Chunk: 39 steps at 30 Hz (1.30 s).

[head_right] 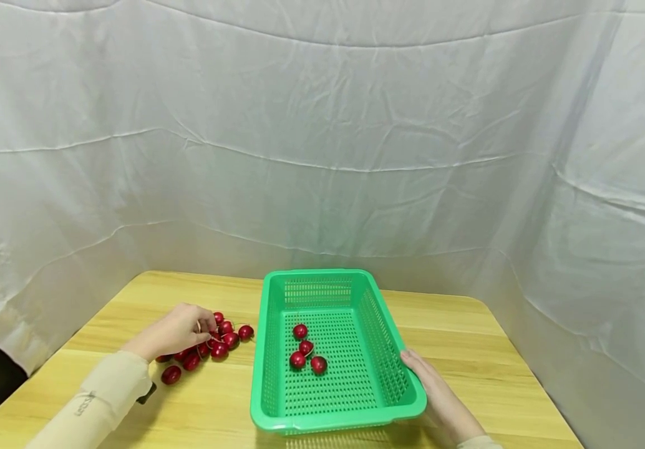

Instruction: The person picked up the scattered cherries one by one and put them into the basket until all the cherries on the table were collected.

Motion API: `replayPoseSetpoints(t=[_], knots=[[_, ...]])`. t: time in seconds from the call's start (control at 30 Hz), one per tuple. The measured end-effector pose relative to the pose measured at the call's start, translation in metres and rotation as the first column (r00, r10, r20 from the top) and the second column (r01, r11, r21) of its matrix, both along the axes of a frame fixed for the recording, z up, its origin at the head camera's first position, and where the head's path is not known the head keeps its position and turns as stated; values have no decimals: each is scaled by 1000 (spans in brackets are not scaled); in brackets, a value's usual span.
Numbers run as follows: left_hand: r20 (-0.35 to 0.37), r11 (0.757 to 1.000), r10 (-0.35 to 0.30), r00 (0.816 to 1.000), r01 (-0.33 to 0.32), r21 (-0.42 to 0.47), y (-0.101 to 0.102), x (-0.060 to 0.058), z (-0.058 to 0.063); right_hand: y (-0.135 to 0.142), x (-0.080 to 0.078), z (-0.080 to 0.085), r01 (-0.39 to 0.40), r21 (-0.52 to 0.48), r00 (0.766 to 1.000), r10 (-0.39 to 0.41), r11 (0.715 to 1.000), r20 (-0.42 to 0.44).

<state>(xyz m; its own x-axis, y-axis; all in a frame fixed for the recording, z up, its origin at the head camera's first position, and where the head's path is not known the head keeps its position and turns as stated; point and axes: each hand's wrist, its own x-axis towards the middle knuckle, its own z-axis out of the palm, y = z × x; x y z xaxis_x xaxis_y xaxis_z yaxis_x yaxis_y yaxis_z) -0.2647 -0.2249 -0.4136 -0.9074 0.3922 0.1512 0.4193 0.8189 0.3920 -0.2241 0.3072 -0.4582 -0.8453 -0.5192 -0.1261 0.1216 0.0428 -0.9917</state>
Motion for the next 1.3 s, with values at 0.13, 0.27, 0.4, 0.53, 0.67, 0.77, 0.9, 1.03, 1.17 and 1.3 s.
replayPoseSetpoints(t=[0.13, 0.27, 0.4, 0.53, 0.67, 0.77, 0.9, 1.03, 1.17, 1.3], knots=[[-4, 1000, -12, 1000, 12, -2, 1, -1, -1, -1, 0, 0, 7, 0, 1000, -7, 1000, 4], [-14, 1000, 7, 1000, -7, -9, 1, -2, -3, -1, 0, 0, -10, -6, 1000, 10, 1000, 1], [-32, 998, 38, 999, -39, -39, 2, -2, -5, -1, 0, -2, -43, -35, 999, 43, 998, -1], [-45, 995, 66, 997, -69, -75, 2, -3, -7, 0, -1, -3, -57, -56, 998, 57, 997, -1], [-47, 994, 70, 996, -73, -80, 2, -3, -8, 0, -1, -3, -55, -62, 998, 56, 997, 6], [-62, 995, 60, 996, -64, -75, 2, -4, -10, 0, 0, -3, -44, -60, 999, 45, 997, 19], [-65, 996, 46, 997, -51, -68, 2, -4, -13, 0, 1, -4, -39, -60, 999, 41, 997, 27], [-63, 998, 39, 997, -42, -51, 0, -4, -14, -1, 1, -5, -38, -52, 999, 38, 998, 3], [-66, 999, 39, 997, -40, -21, 1, -3, -10, -1, -1, -5, -22, -28, 999, 21, 999, -34], [-73, 999, 46, 996, -46, 9, 3, -1, -5, 0, -1, -6, -32, -31, 998, 31, 999, -52]])
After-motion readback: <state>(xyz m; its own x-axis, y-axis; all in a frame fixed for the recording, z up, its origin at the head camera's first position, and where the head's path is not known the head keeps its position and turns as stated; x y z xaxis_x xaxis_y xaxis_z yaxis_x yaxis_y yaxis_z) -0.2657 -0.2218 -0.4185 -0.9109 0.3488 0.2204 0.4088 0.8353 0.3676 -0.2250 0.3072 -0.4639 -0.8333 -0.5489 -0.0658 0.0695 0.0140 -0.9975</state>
